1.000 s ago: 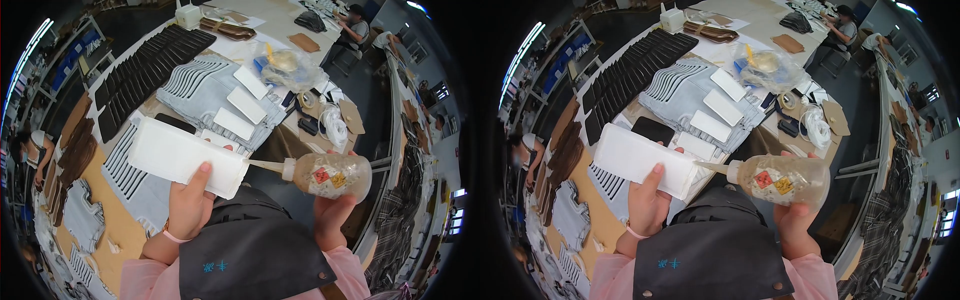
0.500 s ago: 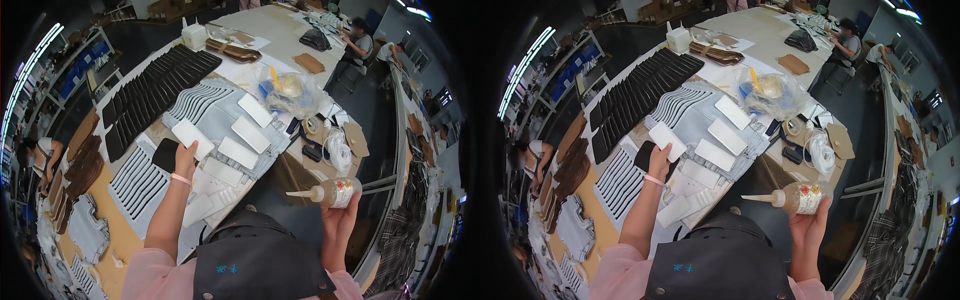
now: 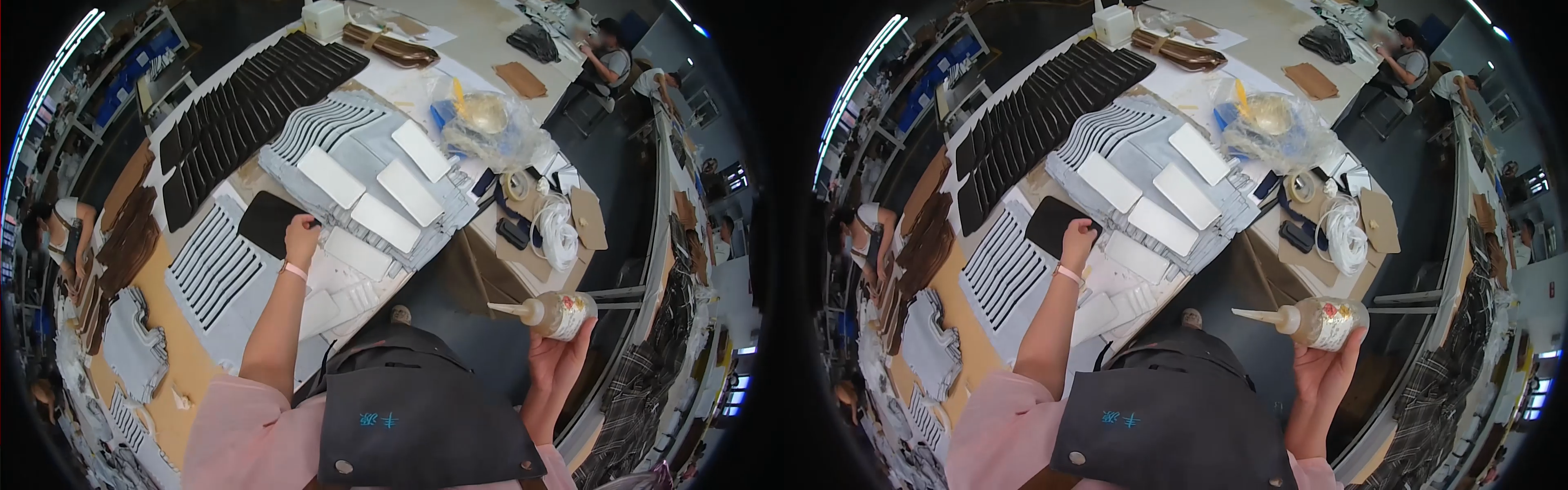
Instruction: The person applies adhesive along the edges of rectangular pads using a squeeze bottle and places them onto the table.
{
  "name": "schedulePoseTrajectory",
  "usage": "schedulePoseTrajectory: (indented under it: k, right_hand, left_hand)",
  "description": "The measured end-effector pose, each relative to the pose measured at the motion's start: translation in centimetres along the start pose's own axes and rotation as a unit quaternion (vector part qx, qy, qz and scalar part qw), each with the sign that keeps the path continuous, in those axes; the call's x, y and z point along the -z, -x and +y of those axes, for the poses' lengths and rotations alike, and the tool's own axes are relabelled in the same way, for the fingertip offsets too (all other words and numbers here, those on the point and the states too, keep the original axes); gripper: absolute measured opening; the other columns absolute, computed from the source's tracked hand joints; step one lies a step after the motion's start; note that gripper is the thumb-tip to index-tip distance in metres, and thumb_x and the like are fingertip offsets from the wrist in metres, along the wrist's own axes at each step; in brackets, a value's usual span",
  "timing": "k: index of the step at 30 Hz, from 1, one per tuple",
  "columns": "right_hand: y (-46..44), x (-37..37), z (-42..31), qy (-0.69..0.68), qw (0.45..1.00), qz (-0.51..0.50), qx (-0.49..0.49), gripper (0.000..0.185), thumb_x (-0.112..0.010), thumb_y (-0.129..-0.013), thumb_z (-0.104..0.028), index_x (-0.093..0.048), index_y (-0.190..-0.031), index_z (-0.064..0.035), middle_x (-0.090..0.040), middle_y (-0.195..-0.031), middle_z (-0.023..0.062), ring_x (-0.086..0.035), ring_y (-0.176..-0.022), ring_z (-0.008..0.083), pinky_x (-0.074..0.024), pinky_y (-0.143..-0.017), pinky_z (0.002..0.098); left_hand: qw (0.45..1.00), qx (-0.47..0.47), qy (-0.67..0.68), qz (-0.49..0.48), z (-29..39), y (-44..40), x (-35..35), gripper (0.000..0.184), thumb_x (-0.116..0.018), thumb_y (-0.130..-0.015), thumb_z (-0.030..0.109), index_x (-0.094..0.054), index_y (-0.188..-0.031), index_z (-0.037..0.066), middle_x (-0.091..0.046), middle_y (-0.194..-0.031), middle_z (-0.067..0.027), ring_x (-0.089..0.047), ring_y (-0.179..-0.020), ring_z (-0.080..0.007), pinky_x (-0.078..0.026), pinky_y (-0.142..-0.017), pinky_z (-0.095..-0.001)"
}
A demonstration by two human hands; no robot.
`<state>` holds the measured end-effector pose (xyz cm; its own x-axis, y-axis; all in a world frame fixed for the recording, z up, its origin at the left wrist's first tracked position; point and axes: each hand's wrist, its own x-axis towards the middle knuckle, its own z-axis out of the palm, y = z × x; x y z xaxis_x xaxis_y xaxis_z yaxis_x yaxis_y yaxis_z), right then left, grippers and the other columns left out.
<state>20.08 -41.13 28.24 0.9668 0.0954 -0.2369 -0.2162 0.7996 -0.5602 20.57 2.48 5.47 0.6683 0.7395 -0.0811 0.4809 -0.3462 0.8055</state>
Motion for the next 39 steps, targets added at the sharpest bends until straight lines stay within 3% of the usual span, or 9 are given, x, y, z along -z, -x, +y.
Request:
schedulePoseTrajectory:
  k: [3,5,8,18,21,23,27,29,39]
  right_hand:
    - [-0.5,-0.7,0.7,0.02,1.0,-0.015,-0.014,0.047,-0.043,-0.089,-0.041,-0.039,-0.12,-0.0051,-0.051,-0.115,0.0146,-0.055,-0.102,0.0281,-0.0538,-0.074,0.0418]
    - [-0.4,-1.2,1.2,0.026,0.999,-0.017,-0.025,0.047,-0.043,-0.089,-0.04,-0.038,-0.12,-0.005,-0.051,-0.115,0.0147,-0.054,-0.103,0.0282,-0.0534,-0.075,0.0423]
    - [-0.4,-1.6,1.8,-0.01,0.998,-0.033,-0.057,0.045,-0.045,-0.089,-0.038,-0.039,-0.12,-0.0054,-0.049,-0.118,0.0152,-0.05,-0.109,0.0303,-0.0489,-0.082,0.0488]
    - [0.9,-2.1,3.0,0.027,0.993,-0.065,-0.089,0.051,-0.042,-0.089,-0.043,-0.037,-0.122,-0.0051,-0.049,-0.119,0.0149,-0.051,-0.108,0.0301,-0.0489,-0.083,0.0468]
    - [1.3,-2.1,3.1,0.029,0.992,-0.07,-0.098,0.051,-0.043,-0.089,-0.043,-0.037,-0.122,-0.005,-0.049,-0.119,0.0146,-0.051,-0.108,0.0297,-0.0486,-0.083,0.047]
    - [1.5,-2.2,3.2,0.02,0.993,-0.068,-0.094,0.051,-0.043,-0.088,-0.043,-0.038,-0.122,-0.0055,-0.049,-0.119,0.0142,-0.051,-0.108,0.0293,-0.049,-0.082,0.0466]
    - [2.3,-2.3,3.9,0.007,0.989,-0.111,-0.097,0.054,-0.043,-0.088,-0.045,-0.037,-0.124,-0.0063,-0.047,-0.121,0.0136,-0.049,-0.11,0.0287,-0.0468,-0.086,0.0455]
    - [3.1,-3.2,4.4,-0.004,0.992,-0.106,-0.066,0.056,-0.044,-0.087,-0.045,-0.034,-0.127,-0.007,-0.046,-0.122,0.0134,-0.047,-0.113,0.0285,-0.0436,-0.09,0.0446]
    - [6.8,-7.4,4.2,0.273,0.911,-0.153,0.267,0.104,-0.059,-0.057,-0.07,-0.023,-0.129,-0.0041,-0.044,-0.119,0.0178,-0.046,-0.112,0.0277,-0.0335,-0.099,0.05]
  left_hand:
    - [0.901,-0.005,-0.34,-0.268,-5.1,5.3,3.2,0.054,-0.076,-0.056,0.029,-0.055,-0.102,0.01,-0.055,-0.104,-0.0128,-0.053,-0.099,-0.0313,-0.044,-0.08,-0.0434]
    - [0.838,0.038,-0.452,-0.304,-1.7,10.4,5.1,0.067,-0.079,-0.054,0.031,-0.049,-0.11,0.011,-0.053,-0.11,-0.0124,-0.05,-0.103,-0.0315,-0.04,-0.08,-0.0506]
    - [0.856,-0.027,-0.475,-0.203,-3.7,13.7,4.9,0.071,-0.082,-0.05,0.031,-0.047,-0.108,0.01,-0.055,-0.105,-0.0134,-0.054,-0.098,-0.0294,-0.04,-0.078,-0.0527]
    - [0.904,-0.026,-0.375,-0.201,-7.0,15.3,9.3,0.034,-0.068,-0.068,0.015,-0.051,-0.094,0.002,-0.055,-0.098,-0.0193,-0.056,-0.087,-0.0362,-0.047,-0.073,-0.0387]
    - [0.936,0.064,-0.298,-0.174,-5.7,15.3,11.9,0.029,-0.062,-0.075,0.012,-0.051,-0.1,0.002,-0.054,-0.109,-0.017,-0.057,-0.091,-0.0313,-0.048,-0.073,-0.0359]
    - [0.971,0.145,0.09,-0.167,-5.0,15.1,12.9,0.026,-0.059,-0.079,0.008,-0.052,-0.103,0.002,-0.055,-0.11,-0.0139,-0.058,-0.092,-0.0264,-0.048,-0.074,-0.0345]
    - [0.727,0.208,0.64,-0.136,4.4,16.4,14.3,0.027,-0.052,-0.085,0.004,-0.049,-0.112,0.001,-0.055,-0.111,-0.0093,-0.057,-0.096,-0.0192,-0.049,-0.081,-0.0322]
    - [0.664,0.203,0.704,-0.146,8.5,17.7,13.5,0.029,-0.05,-0.085,0.001,-0.047,-0.114,0.001,-0.055,-0.11,-0.0103,-0.056,-0.099,-0.0193,-0.047,-0.086,-0.032]
    - [0.791,0.005,0.585,-0.177,19.3,22.4,15.3,0.029,-0.056,-0.082,0.002,-0.049,-0.11,-0.003,-0.056,-0.105,-0.0107,-0.055,-0.095,-0.017,-0.045,-0.084,-0.0296]
